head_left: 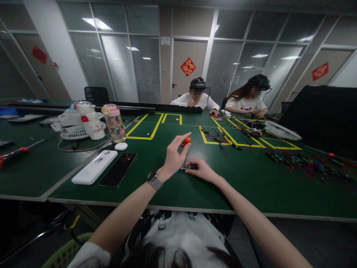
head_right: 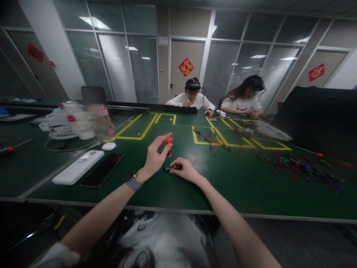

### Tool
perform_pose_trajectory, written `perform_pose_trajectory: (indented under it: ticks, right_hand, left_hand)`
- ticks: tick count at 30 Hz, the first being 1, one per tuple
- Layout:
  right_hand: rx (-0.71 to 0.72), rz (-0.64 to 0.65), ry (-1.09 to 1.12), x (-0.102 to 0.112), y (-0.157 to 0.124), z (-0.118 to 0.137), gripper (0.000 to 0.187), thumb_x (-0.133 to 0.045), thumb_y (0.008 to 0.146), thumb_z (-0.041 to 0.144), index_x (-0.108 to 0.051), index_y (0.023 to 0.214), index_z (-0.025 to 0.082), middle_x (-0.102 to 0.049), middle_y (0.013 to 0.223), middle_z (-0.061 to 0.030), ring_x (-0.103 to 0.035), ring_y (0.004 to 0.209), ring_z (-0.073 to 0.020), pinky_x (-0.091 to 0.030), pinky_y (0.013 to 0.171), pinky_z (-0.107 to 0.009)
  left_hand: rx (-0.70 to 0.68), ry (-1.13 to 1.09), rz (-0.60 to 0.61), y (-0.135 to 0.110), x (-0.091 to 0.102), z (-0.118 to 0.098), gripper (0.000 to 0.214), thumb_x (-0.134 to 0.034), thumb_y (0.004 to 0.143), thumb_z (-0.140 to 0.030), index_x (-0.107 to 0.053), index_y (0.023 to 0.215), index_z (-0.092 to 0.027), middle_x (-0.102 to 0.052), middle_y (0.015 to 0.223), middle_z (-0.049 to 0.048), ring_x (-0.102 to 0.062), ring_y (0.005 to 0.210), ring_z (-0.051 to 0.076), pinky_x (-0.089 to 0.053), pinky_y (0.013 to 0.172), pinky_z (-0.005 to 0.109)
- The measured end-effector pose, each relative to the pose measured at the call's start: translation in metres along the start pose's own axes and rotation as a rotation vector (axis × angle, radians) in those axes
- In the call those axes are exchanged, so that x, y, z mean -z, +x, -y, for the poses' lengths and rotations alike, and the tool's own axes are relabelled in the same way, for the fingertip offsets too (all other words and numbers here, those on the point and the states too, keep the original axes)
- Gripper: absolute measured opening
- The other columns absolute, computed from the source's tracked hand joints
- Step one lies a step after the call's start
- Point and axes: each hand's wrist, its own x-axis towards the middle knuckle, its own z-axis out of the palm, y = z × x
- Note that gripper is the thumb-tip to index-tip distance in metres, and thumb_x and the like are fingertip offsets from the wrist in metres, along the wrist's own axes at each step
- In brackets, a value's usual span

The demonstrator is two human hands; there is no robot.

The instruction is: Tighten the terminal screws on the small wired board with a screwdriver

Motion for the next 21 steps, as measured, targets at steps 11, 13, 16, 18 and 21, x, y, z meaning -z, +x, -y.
perform_pose_trajectory:
  ticks: [11,13,16,18,21]
  right_hand:
    - [0.013,-0.002,-0.003,0.0011,-0.001,0.0041,0.016,-0.071,0.077,0.022,-0.074,0.092,0.017,-0.061,0.076,-0.0016,-0.055,0.069,-0.0144,-0.043,0.066,-0.026]
    - [0.017,-0.002,-0.004,0.0015,-0.0013,0.0045,0.016,-0.071,0.077,0.022,-0.074,0.092,0.017,-0.061,0.076,-0.0019,-0.055,0.069,-0.0143,-0.043,0.066,-0.026]
    - [0.021,-0.004,-0.002,0.0016,-0.0014,0.0039,0.016,-0.071,0.078,0.022,-0.074,0.093,0.017,-0.06,0.076,-0.0019,-0.054,0.068,-0.0142,-0.042,0.065,-0.026]
    - [0.023,-0.002,-0.001,0.0014,-0.0011,0.003,0.016,-0.071,0.078,0.022,-0.074,0.093,0.017,-0.06,0.076,-0.0018,-0.055,0.069,-0.0144,-0.043,0.066,-0.026]
    - [0.022,0.001,-0.003,0.0014,-0.0006,0.0023,0.017,-0.071,0.077,0.021,-0.074,0.093,0.017,-0.06,0.076,-0.0018,-0.055,0.07,-0.0144,-0.043,0.066,-0.026]
  left_hand:
    - [0.031,0.002,0.053,0.0025,0.0034,-0.0036,0.033,-0.042,0.098,-0.018,-0.055,0.127,-0.024,-0.061,0.114,0.006,-0.059,0.102,0.016,-0.049,0.089,0.031]
    - [0.032,0.025,0.028,0.0022,0.0028,-0.0023,0.028,-0.05,0.095,-0.019,-0.059,0.122,-0.024,-0.06,0.105,0.0045,-0.059,0.093,0.015,-0.05,0.08,0.027]
    - [0.022,0.072,-0.027,0.0017,0.0025,-0.0007,0.022,-0.06,0.091,-0.023,-0.064,0.112,-0.023,-0.056,0.098,0.003,-0.058,0.086,0.014,-0.05,0.074,0.025]
    - [0.03,0.062,-0.015,0.0016,0.0026,-0.0004,0.024,-0.054,0.094,-0.023,-0.063,0.116,-0.024,-0.057,0.102,0.004,-0.058,0.091,0.015,-0.05,0.078,0.026]
    - [0.049,-0.004,0.046,0.0014,0.0024,-0.0009,0.033,-0.041,0.099,-0.02,-0.055,0.129,-0.025,-0.059,0.115,0.0065,-0.059,0.103,0.017,-0.05,0.087,0.031]
